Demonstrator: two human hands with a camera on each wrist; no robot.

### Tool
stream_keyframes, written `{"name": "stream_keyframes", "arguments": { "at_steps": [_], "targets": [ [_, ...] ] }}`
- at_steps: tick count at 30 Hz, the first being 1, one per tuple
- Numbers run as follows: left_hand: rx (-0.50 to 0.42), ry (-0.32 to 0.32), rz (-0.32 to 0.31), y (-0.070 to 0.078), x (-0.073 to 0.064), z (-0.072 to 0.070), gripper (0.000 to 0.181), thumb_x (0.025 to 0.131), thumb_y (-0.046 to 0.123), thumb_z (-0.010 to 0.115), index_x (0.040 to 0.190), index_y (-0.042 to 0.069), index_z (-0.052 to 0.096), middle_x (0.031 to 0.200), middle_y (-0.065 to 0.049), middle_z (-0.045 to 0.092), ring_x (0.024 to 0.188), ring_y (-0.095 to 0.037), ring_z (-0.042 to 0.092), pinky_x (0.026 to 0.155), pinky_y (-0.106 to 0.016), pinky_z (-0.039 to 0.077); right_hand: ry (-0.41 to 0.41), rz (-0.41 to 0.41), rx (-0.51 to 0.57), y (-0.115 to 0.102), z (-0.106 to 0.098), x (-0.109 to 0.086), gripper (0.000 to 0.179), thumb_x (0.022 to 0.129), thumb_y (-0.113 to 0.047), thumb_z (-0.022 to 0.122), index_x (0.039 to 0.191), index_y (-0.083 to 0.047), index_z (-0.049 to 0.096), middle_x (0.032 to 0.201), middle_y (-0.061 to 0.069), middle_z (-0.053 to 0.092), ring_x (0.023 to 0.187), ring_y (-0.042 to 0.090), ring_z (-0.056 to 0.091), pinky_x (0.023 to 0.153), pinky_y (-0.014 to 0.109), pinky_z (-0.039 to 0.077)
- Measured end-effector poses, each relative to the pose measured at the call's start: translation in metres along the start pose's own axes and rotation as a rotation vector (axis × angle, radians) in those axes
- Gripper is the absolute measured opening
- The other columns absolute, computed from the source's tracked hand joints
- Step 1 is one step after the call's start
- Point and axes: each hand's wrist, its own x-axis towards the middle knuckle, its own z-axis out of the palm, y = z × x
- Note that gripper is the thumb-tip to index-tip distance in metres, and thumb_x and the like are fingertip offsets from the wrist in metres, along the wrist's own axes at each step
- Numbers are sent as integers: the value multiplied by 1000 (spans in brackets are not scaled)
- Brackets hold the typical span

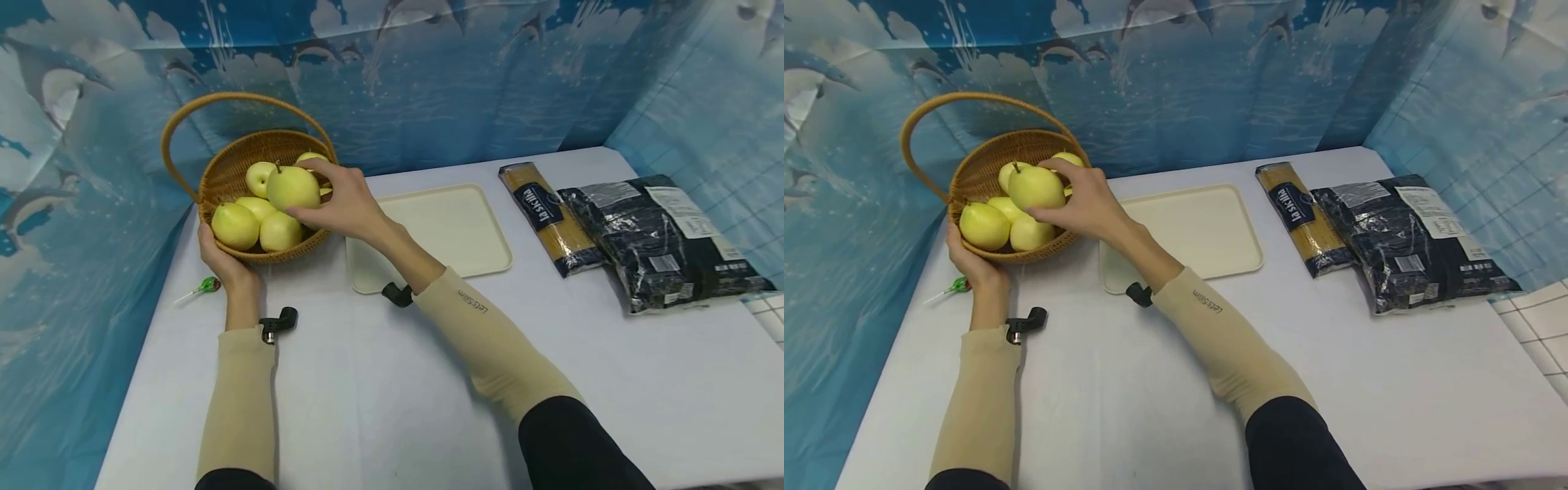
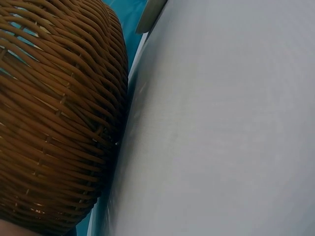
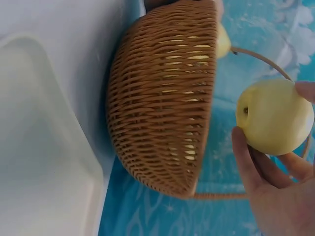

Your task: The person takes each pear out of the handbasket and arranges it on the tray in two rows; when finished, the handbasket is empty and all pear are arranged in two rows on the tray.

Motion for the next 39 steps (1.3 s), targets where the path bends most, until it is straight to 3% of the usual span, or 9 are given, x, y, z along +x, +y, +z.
{"name": "stream_keyframes", "arguments": {
  "at_steps": [6, 12, 17, 20, 25, 30, 34, 39],
  "targets": [
    [7, -8, -3, 1, -1, -2, 42, 106, 37, 50, 143, 23, 66, 149, 2, 60, 134, -9, 58, 115, -24, 43, 41, 35, 55, 5, -17, -19, 65, 88, -37, 86, 146, -19, 62, 129, 6, 72, 108, 12, 70, 80, 24, 62],
    [-21, -11, 0, 5, -1, -1, 41, 106, 35, 50, 142, 23, 66, 149, 3, 61, 134, -8, 58, 115, -23, 43, 43, 76, 93, 9, -37, -27, 65, 89, -35, 86, 147, -17, 61, 138, 5, 68, 117, 12, 68, 87, 25, 63],
    [-35, -19, -8, 6, -1, -1, 41, 107, 34, 49, 143, 23, 66, 149, 3, 60, 134, -9, 59, 115, -24, 44, 92, 121, 69, 16, -54, -28, 60, 91, -39, 83, 144, -19, 64, 135, 1, 70, 115, 11, 69, 93, 29, 60],
    [-20, -20, 9, 7, 0, -1, 42, 107, 33, 49, 143, 22, 66, 149, 1, 60, 134, -10, 58, 115, -25, 44, 115, 185, 62, 21, -62, -30, 57, 92, -43, 82, 141, -20, 65, 129, 0, 72, 112, 10, 70, 93, 32, 59],
    [-4, -22, 15, 4, 0, -2, 42, 107, 33, 49, 144, 23, 65, 152, 0, 58, 135, -10, 58, 115, -25, 44, 123, 319, 186, 30, -65, -31, 54, 94, -40, 81, 138, -14, 65, 117, 9, 78, 96, 17, 76, 84, 34, 63],
    [5, -27, 20, 0, 0, -3, 42, 107, 33, 49, 143, 22, 66, 151, -1, 59, 135, -11, 58, 115, -25, 45, 163, 466, 275, 45, -63, -31, 55, 95, -40, 79, 138, -9, 64, 121, 14, 76, 97, 21, 77, 86, 38, 65],
    [12, -26, 28, -1, 1, -4, 42, 106, 33, 50, 143, 21, 66, 150, 0, 60, 135, -11, 58, 114, -25, 45, 207, 572, 168, 60, -57, -30, 59, 93, -47, 78, 136, -8, 65, 116, 15, 77, 105, 27, 75, 94, 42, 62],
    [10, -13, 31, 0, 2, -5, 41, 107, 31, 50, 142, 20, 67, 148, 0, 62, 134, -11, 59, 114, -24, 45, 206, 653, -59, 79, -41, -30, 65, 90, -57, 77, 130, -7, 69, 122, 14, 71, 129, 33, 54, 102, 43, 53]
  ]
}}
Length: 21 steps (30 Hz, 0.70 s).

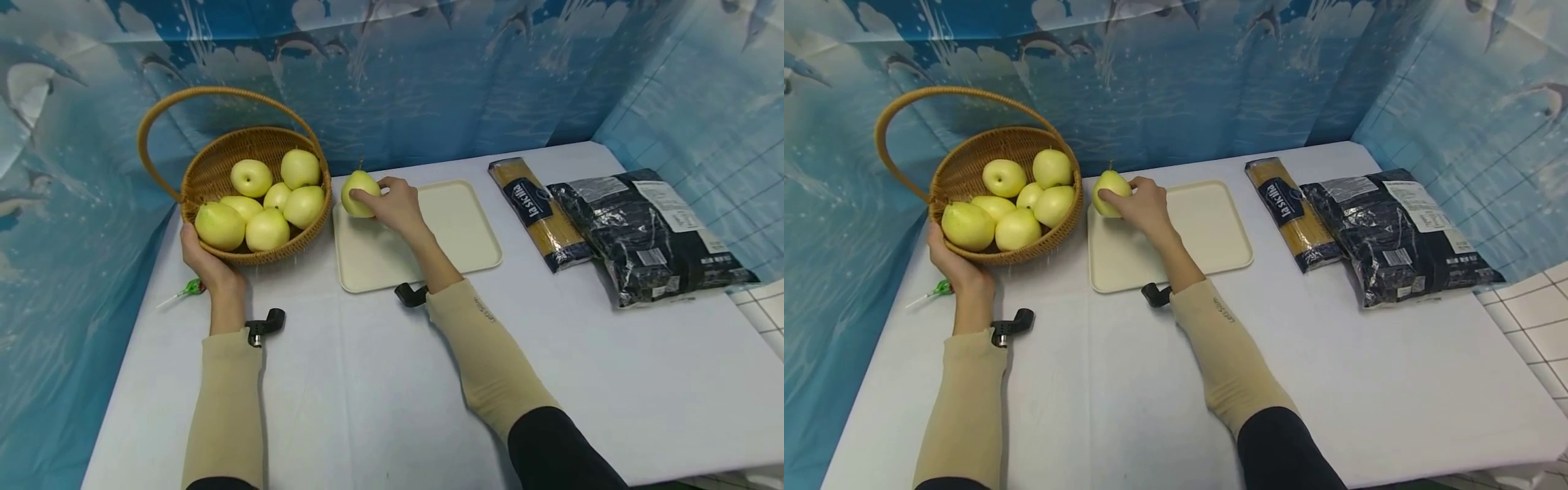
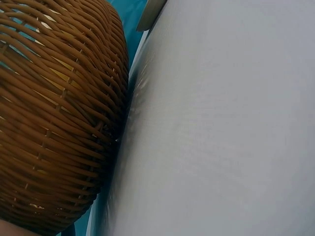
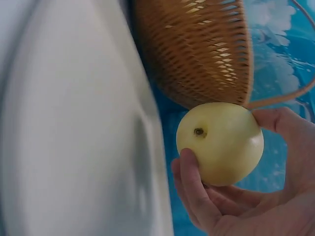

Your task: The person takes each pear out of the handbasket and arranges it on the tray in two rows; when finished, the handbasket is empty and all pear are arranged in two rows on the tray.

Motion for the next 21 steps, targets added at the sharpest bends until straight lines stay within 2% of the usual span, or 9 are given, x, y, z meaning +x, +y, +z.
{"name": "stream_keyframes", "arguments": {
  "at_steps": [1, 4, 9, 14, 18, 21],
  "targets": [
    [-5, 4, -3, 0, 0, 0, 41, 107, 31, 50, 142, 20, 67, 147, 0, 62, 134, -11, 59, 114, -24, 45, 3, 5, -37, 2, 3, 1, 66, 90, -59, 76, 129, -6, 69, 124, 15, 70, 130, 32, 51, 102, 44, 52],
    [-7, 7, -6, 0, 0, 2, 41, 106, 31, 50, 141, 19, 68, 147, 0, 63, 134, -11, 59, 114, -24, 45, -6, 11, -87, 7, 13, 2, 69, 89, -60, 75, 129, -4, 69, 128, 16, 68, 124, 33, 57, 100, 44, 54],
    [12, 2, -3, 0, 1, 4, 41, 106, 32, 50, 142, 19, 67, 146, 0, 63, 134, -11, 59, 113, -24, 46, 6, 12, -91, 10, 24, 2, 70, 89, -60, 76, 129, -3, 69, 124, 18, 69, 118, 34, 61, 96, 45, 56],
    [1, 18, -22, 0, 1, 5, 41, 106, 33, 51, 140, 19, 68, 145, 0, 63, 132, -10, 60, 113, -23, 46, 52, -50, -122, 11, 32, 1, 66, 92, -59, 74, 125, -2, 70, 117, 17, 72, 116, 37, 63, 96, 47, 56],
    [4, 23, -15, 1, 0, 4, 41, 106, 32, 50, 139, 17, 69, 144, -1, 64, 132, -11, 60, 113, -23, 46, 63, -106, -143, 11, 36, -1, 64, 94, -57, 73, 123, 0, 70, 102, 16, 76, 103, 38, 68, 90, 47, 58],
    [9, 23, -5, 1, 0, 3, 41, 107, 31, 50, 139, 16, 69, 144, -2, 64, 132, -11, 60, 113, -23, 46, 57, -123, -143, 11, 35, -3, 65, 95, -55, 72, 128, 1, 69, 102, 17, 77, 99, 36, 71, 87, 46, 60]
  ]
}}
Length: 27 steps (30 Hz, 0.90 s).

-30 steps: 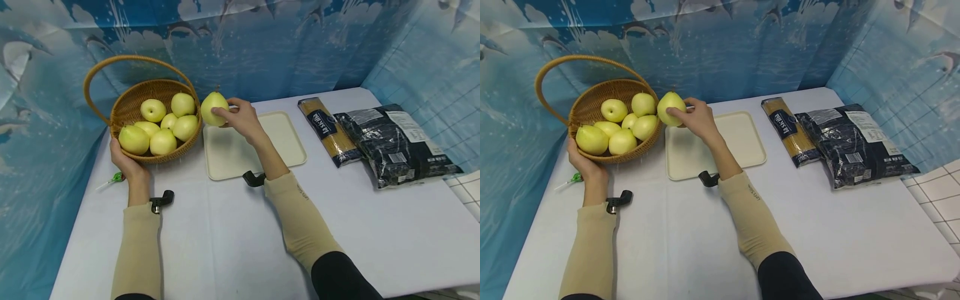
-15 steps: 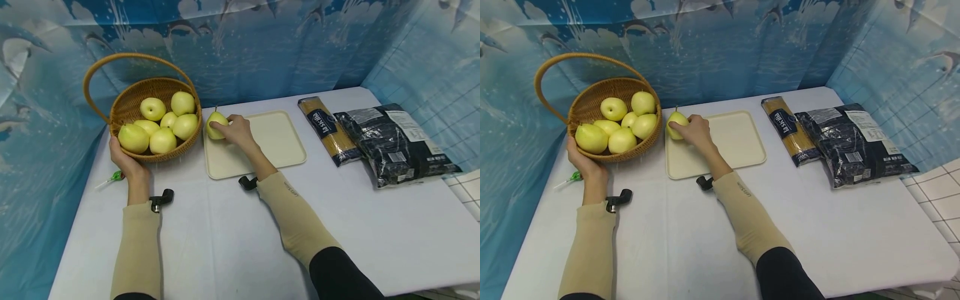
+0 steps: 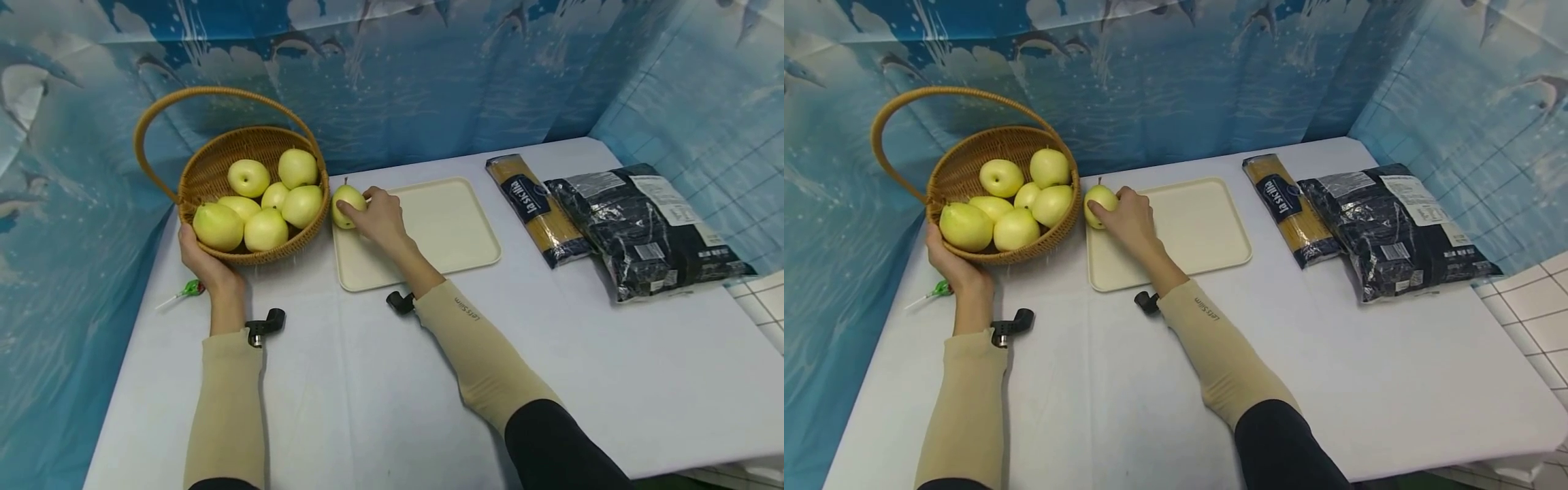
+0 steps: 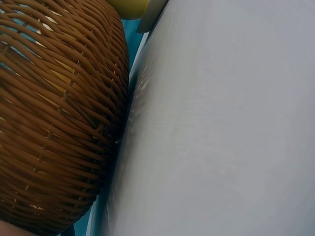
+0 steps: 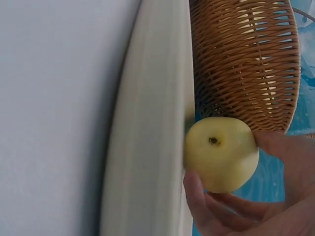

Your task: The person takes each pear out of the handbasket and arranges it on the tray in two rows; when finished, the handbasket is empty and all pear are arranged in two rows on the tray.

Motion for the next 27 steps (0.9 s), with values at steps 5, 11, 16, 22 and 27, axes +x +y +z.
{"name": "stream_keyframes", "arguments": {
  "at_steps": [5, 11, 16, 22, 27],
  "targets": [
    [8, 3, 15, -1, 0, -1, 40, 107, 30, 49, 139, 15, 69, 144, -3, 64, 133, -13, 59, 112, -23, 46, -16, 14, 12, 0, -3, 0, 69, 97, -57, 69, 137, -1, 65, 119, 18, 74, 111, 35, 69, 94, 46, 58],
    [37, 13, 35, -2, 1, -2, 41, 108, 31, 48, 140, 15, 68, 144, -2, 64, 134, -13, 59, 112, -22, 46, -9, 3, 34, 0, -6, 2, 72, 100, -61, 62, 139, 0, 64, 122, 18, 74, 116, 36, 68, 98, 47, 58],
    [53, 22, 32, -1, 2, -1, 41, 107, 32, 48, 140, 16, 67, 145, -1, 63, 134, -12, 58, 112, -21, 46, 37, -16, 69, -2, -12, 1, 66, 105, -56, 54, 137, 1, 65, 123, 18, 74, 115, 35, 68, 99, 47, 57],
    [48, 11, 38, -1, 1, 0, 42, 107, 31, 48, 142, 16, 66, 146, -2, 63, 135, -13, 58, 112, -22, 46, 117, -66, 129, -12, -23, -1, 56, 106, -46, 59, 134, 2, 66, 124, 19, 73, 116, 31, 68, 104, 44, 54],
    [50, 1, 52, -1, 1, -2, 43, 107, 30, 47, 142, 15, 66, 145, -3, 64, 135, -15, 58, 112, -23, 47, 117, -123, 151, -24, -32, -6, 54, 107, -48, 58, 136, -3, 66, 125, 13, 72, 115, 25, 69, 103, 40, 54]
  ]
}}
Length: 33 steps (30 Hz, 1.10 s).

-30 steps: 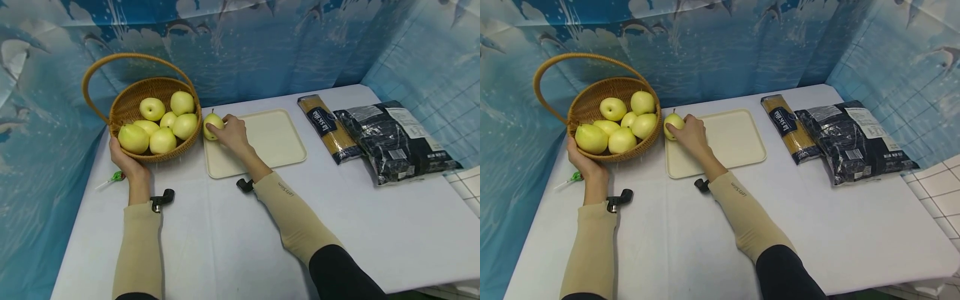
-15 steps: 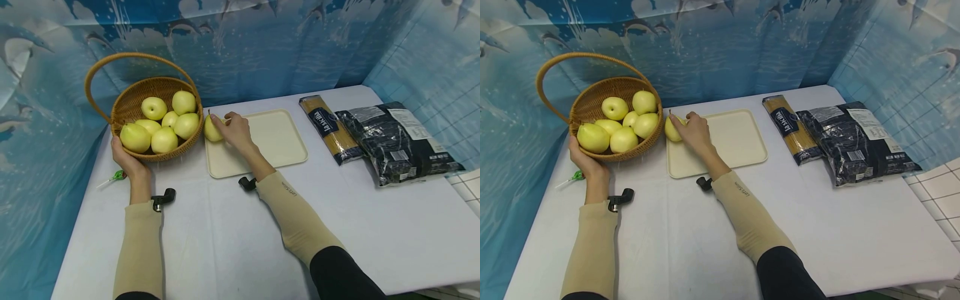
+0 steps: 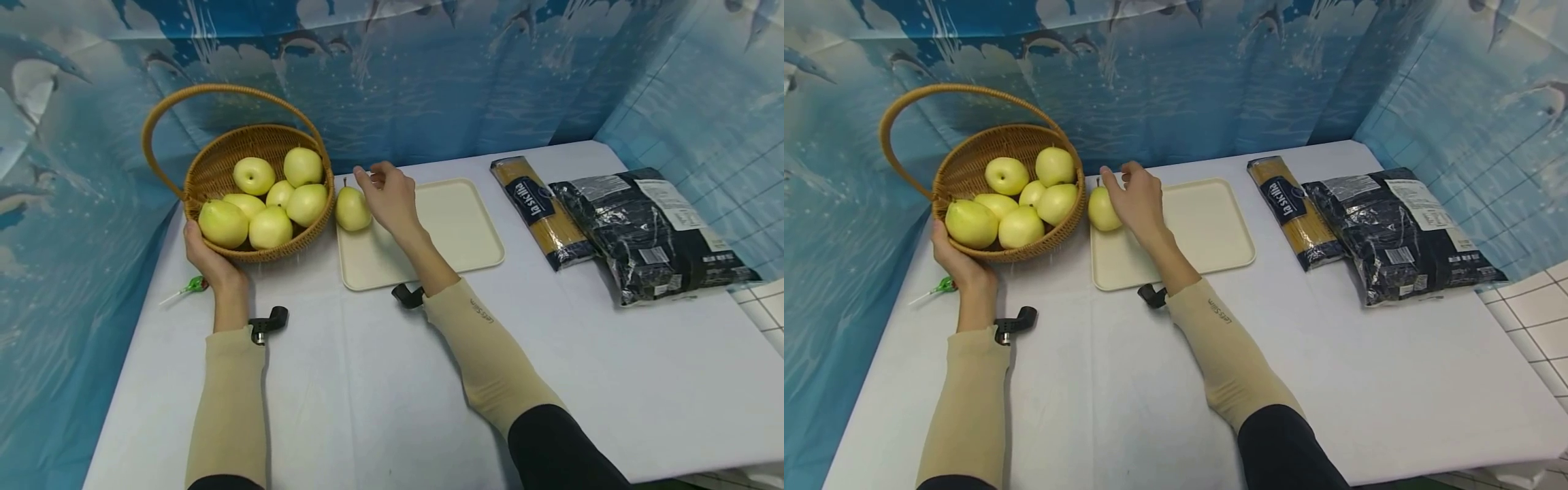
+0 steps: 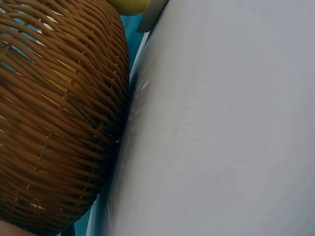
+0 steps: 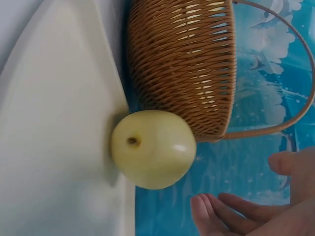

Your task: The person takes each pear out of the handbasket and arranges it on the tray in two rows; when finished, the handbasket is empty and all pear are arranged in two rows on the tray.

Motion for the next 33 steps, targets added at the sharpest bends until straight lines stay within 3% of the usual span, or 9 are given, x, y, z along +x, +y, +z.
{"name": "stream_keyframes", "arguments": {
  "at_steps": [7, 14, 19, 25, 33],
  "targets": [
    [6, 28, -15, 1, 0, -6, 41, 107, 32, 49, 139, 15, 68, 144, -2, 64, 134, -14, 58, 111, -22, 47, -54, -101, -24, -26, 3, -10, 49, 106, -41, 62, 138, -4, 65, 134, 13, 68, 122, 27, 63, 101, 35, 56],
    [15, 46, -7, -3, -2, -11, 41, 107, 32, 49, 138, 14, 68, 143, -2, 64, 134, -14, 58, 112, -23, 46, -204, -246, -97, -59, 27, -27, 47, 104, -32, 68, 140, -3, 63, 132, 18, 67, 118, 30, 63, 101, 40, 52],
    [34, 3, 24, -6, 0, -3, 42, 108, 32, 48, 136, 9, 68, 139, -5, 66, 132, -18, 59, 111, -24, 47, -268, -242, -137, -79, 48, -26, 51, 102, -33, 70, 144, -5, 60, 141, 12, 65, 130, 27, 60, 110, 38, 48],
    [74, -21, 38, -6, 2, 8, 40, 108, 34, 47, 131, 9, 68, 134, -5, 66, 127, -17, 60, 109, -24, 48, -356, -246, -173, -90, 74, -19, 57, 102, -33, 71, 149, -5, 55, 146, 11, 62, 132, 26, 59, 107, 36, 51],
    [50, -4, 22, -2, 3, 1, 37, 108, 34, 47, 126, 10, 69, 131, -6, 66, 122, -17, 61, 105, -27, 51, -500, -234, -123, -103, 113, -9, 67, 98, -36, 77, 154, -8, 52, 152, 8, 60, 137, 22, 59, 109, 27, 50]
  ]
}}
